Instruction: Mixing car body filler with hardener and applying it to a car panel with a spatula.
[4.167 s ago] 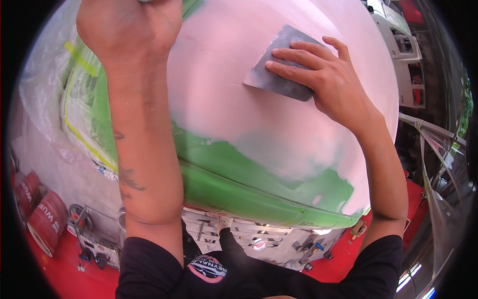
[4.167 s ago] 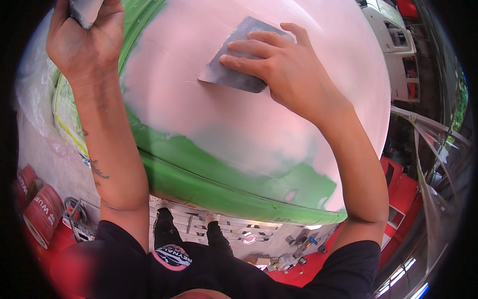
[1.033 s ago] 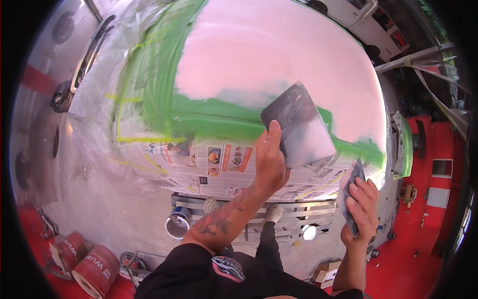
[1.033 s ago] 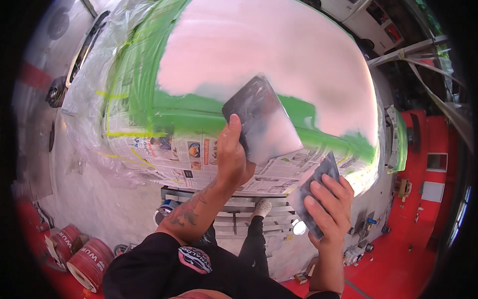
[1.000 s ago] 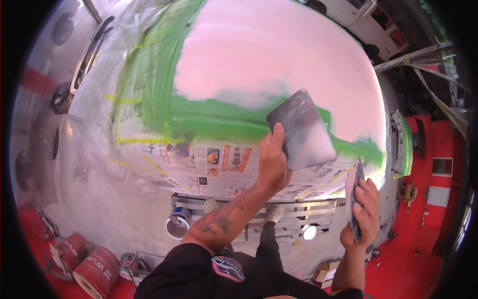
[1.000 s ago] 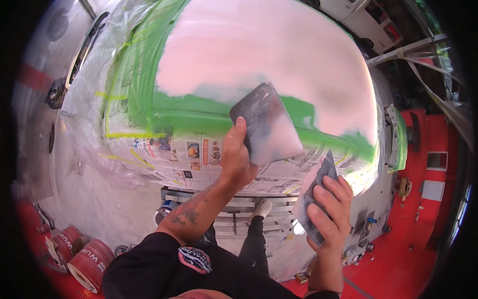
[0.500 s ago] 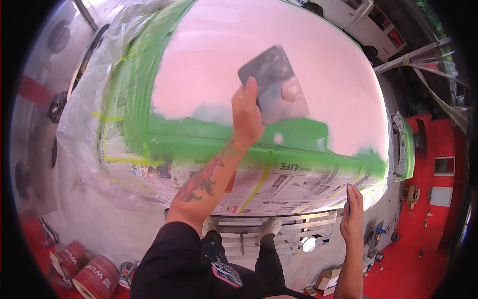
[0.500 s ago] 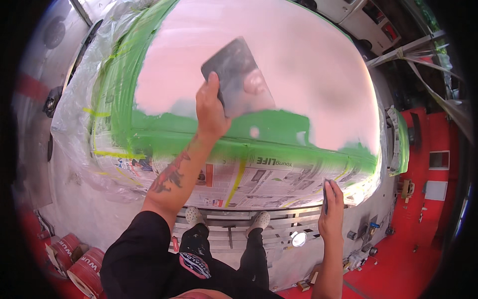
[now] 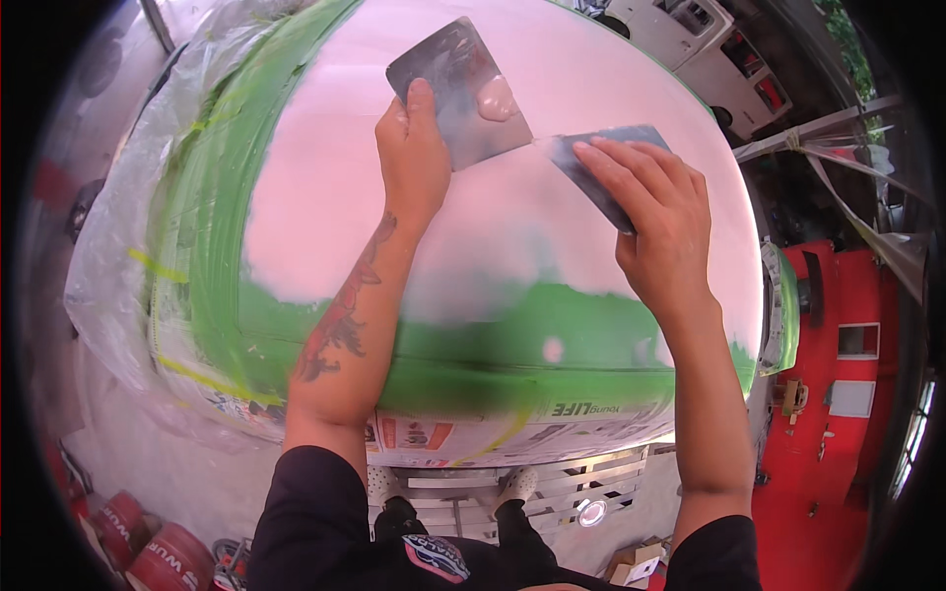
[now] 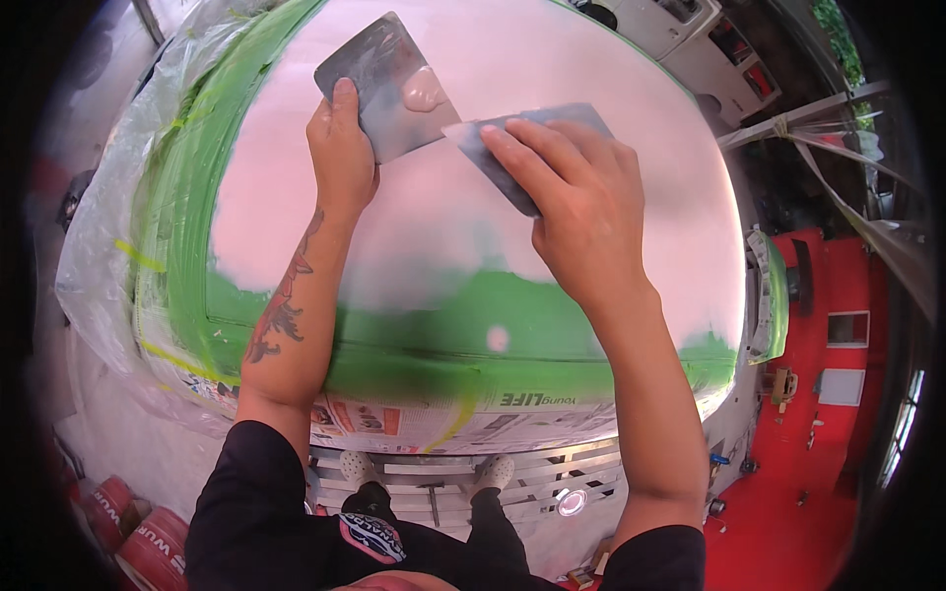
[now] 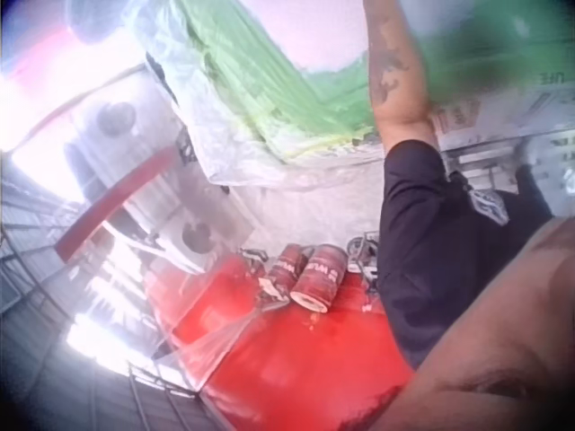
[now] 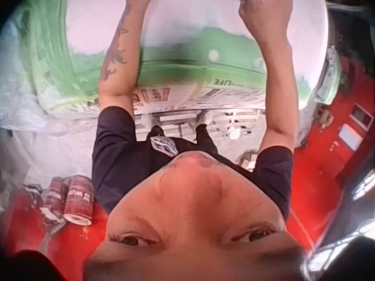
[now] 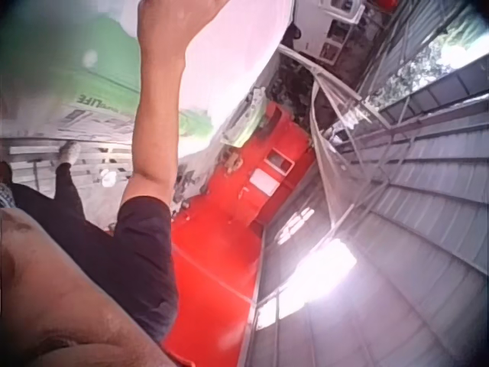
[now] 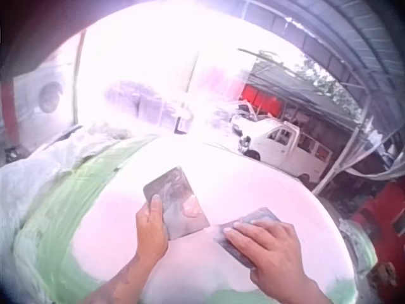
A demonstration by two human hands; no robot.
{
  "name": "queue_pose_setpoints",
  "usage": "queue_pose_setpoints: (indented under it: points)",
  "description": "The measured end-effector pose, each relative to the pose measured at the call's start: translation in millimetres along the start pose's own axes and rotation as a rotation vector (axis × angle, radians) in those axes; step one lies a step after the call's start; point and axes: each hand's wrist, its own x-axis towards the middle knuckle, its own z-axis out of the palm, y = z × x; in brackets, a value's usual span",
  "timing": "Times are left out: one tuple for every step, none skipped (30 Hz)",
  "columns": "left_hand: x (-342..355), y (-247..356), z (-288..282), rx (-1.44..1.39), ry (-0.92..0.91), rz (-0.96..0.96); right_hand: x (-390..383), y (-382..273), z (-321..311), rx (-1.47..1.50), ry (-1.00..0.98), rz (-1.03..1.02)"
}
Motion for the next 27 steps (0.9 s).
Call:
queue_pose_setpoints:
  points:
    - [-2, 2, -1, 0.002, 0.002, -0.014, 19, 0, 11, 0.001, 0.017, -0.04]
    - [-3, 5, -2, 0.004, -0.003, -0.016, 34, -1, 20, 0.002, 0.034, -0.079]
    - [-5, 6, -2, -0.009, 0.012, -0.032, 47, -1, 28, 0.0, 0.032, -0.115]
    - [-5, 9, -3, 0.007, 0.027, -0.013, 56, -4, 33, 0.018, -0.005, -0.124]
    - [-6, 12, -4, 0.023, 0.041, 0.007, 63, -6, 38, 0.041, -0.036, -0.127]
    - [-5, 16, -6, 0.04, 0.055, 0.024, 68, -8, 42, 0.056, -0.098, -0.117]
    - [-2, 20, -10, -0.009, 0.122, -0.008, 71, -8, 43, 0.092, -0.116, -0.147]
    - [2, 25, -15, -0.057, 0.192, -0.036, 73, -5, 41, 0.119, -0.16, -0.167]
    - [7, 31, -22, -0.089, 0.248, -0.104, 76, 0, 42, 0.15, -0.208, -0.192]
    - [12, 37, -30, -0.144, 0.374, -0.018, 83, 6, 47, 0.187, -0.246, -0.175]
    - [21, 45, -46, -0.186, 0.478, 0.032, 92, 15, 54, 0.222, -0.284, -0.156]
    - [29, 53, -65, -0.229, 0.582, 0.081, 102, 24, 63, 0.256, -0.325, -0.138]
    - [38, 61, -82, -0.274, 0.688, 0.135, 116, 33, 77, 0.364, -0.303, -0.101]
    - [43, 65, -95, -0.299, 0.798, 0.188, 132, 41, 94, 0.471, -0.284, -0.059]
    - [47, 66, -103, -0.331, 0.816, 0.224, 148, 47, 111, 0.565, -0.297, 0.038]
    - [50, 66, -110, -0.341, 0.839, 0.262, 165, 49, 130, 0.513, -0.281, -0.057]
    - [53, 66, -116, -0.35, 0.864, 0.301, 182, 49, 150, 0.451, -0.293, -0.101]
    - [53, 65, -119, -0.342, 0.887, 0.274, 199, 48, 171, 0.389, -0.296, -0.157]
    - [54, 63, -120, -0.337, 0.907, 0.249, 218, 44, 192, 0.365, -0.305, -0.187]
    - [54, 61, -120, -0.323, 0.912, 0.219, 235, 38, 213, 0.344, -0.307, -0.227]
    - [54, 61, -121, -0.346, 0.916, 0.215, 252, 31, 233, 0.323, -0.308, -0.263]
    - [54, 61, -121, -0.361, 0.905, 0.213, 269, 24, 249, 0.295, -0.334, -0.279]
    - [55, 60, -121, -0.359, 0.896, 0.217, 284, 16, 265, 0.268, -0.363, -0.293]
    - [55, 60, -121, -0.372, 0.891, 0.207, 298, 8, 279, 0.243, -0.398, -0.303]
    - [55, 60, -122, -0.368, 0.887, 0.204, 310, 1, 290, 0.245, -0.411, -0.308]
    - [56, 60, -123, -0.363, 0.899, 0.189, 321, -7, 300, 0.251, -0.432, -0.308]
    - [56, 59, -123, -0.369, 0.893, 0.201, 329, -12, 307, 0.246, -0.463, -0.299]
